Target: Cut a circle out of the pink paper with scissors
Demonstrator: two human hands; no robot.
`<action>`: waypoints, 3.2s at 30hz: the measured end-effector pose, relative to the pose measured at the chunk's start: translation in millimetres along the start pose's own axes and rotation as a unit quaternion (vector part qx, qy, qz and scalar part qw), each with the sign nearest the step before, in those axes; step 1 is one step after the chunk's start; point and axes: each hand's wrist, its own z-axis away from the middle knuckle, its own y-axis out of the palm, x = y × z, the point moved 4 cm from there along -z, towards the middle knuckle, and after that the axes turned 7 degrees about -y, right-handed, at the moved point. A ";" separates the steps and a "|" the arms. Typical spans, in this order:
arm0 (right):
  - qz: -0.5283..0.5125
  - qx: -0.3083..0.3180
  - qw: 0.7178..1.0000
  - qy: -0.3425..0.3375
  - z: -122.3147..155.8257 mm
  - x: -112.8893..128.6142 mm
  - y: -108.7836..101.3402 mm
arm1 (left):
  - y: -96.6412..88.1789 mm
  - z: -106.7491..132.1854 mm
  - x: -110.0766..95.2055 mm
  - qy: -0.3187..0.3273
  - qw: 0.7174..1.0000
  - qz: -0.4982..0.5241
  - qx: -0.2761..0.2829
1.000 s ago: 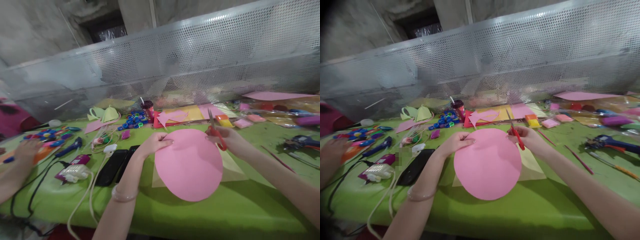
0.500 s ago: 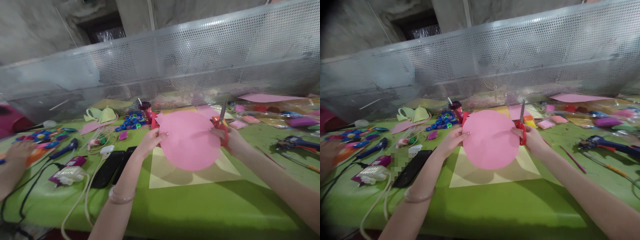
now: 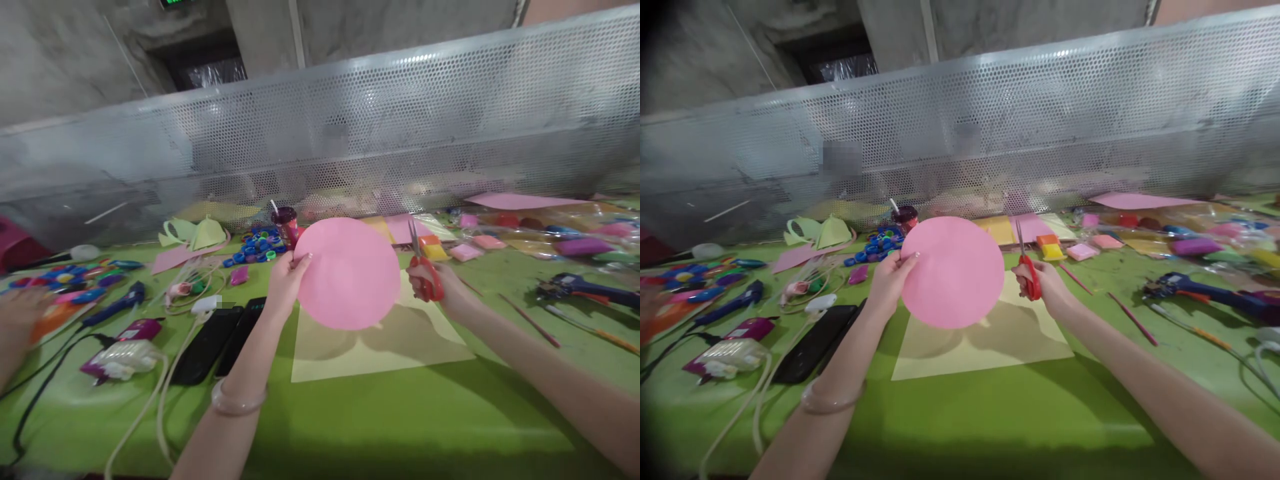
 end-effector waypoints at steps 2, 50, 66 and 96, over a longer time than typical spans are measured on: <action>0.052 0.014 0.999 -0.007 -0.3 -2.9 -1.2 | -0.4 1.4 -2.0 0.003 1.000 0.004 -0.008; 0.104 0.096 0.990 0.004 14.1 -4.3 12.9 | -0.7 3.8 -0.1 -0.008 1.000 -0.007 -0.003; 0.106 0.094 0.990 -0.013 13.9 -3.4 13.6 | -1.1 3.1 0.2 0.014 0.998 -0.054 -0.015; 0.128 0.063 0.988 -0.056 13.3 16.9 6.1 | -8.2 1.5 -5.5 0.004 0.999 -0.016 -0.035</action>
